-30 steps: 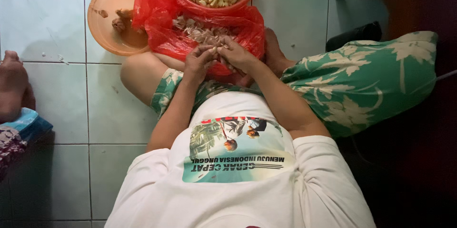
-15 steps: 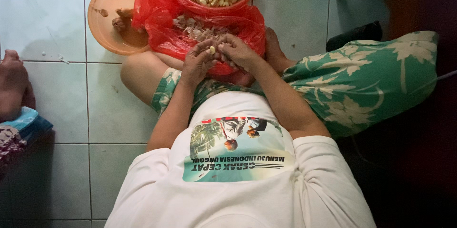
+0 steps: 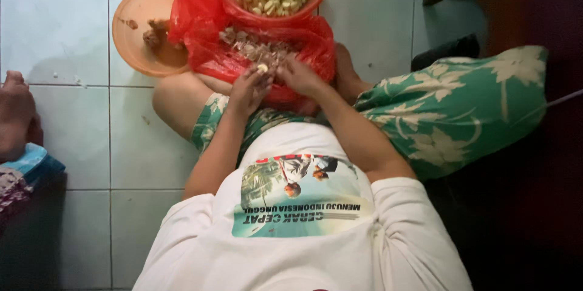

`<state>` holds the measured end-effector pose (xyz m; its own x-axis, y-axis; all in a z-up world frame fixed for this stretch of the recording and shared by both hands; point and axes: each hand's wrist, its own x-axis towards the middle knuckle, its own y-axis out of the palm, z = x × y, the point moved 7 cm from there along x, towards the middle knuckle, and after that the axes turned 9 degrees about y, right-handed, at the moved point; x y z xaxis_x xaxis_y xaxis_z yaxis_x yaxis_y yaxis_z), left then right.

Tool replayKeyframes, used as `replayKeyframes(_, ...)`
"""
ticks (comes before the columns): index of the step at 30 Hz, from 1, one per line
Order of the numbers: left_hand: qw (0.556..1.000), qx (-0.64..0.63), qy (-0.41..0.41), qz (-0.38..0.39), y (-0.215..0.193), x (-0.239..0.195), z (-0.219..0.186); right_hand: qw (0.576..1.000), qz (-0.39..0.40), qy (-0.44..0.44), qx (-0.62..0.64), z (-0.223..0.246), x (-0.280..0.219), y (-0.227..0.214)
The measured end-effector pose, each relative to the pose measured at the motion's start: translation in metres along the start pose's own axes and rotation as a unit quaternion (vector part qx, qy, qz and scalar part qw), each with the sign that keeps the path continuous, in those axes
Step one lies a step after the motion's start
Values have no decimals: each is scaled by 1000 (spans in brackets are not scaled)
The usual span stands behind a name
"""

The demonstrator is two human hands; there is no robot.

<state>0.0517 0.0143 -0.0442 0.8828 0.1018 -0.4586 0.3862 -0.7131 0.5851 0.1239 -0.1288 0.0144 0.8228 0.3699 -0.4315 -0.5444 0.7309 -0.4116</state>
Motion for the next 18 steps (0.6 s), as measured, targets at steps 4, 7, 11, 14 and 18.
replayKeyframes(4,1000,-6,1,-10,3,19,-9,987,6,-3,-160,31,-42,-17)
replayKeyframes(7,994,-47,97,-28,72,-1,-94,981,9,-19,-194,34,-43,-15)
replayKeyframes(11,907,333,234,109,122,20,-179,989,-2,71,-129,12,-26,-14)
replayKeyframes(14,821,440,346,111,100,34,-229,995,-54,-15,-84,12,-16,-17)
replayKeyframes(18,681,620,387,-54,-11,60,-276,995,-94,-8,-31,29,-29,-32)
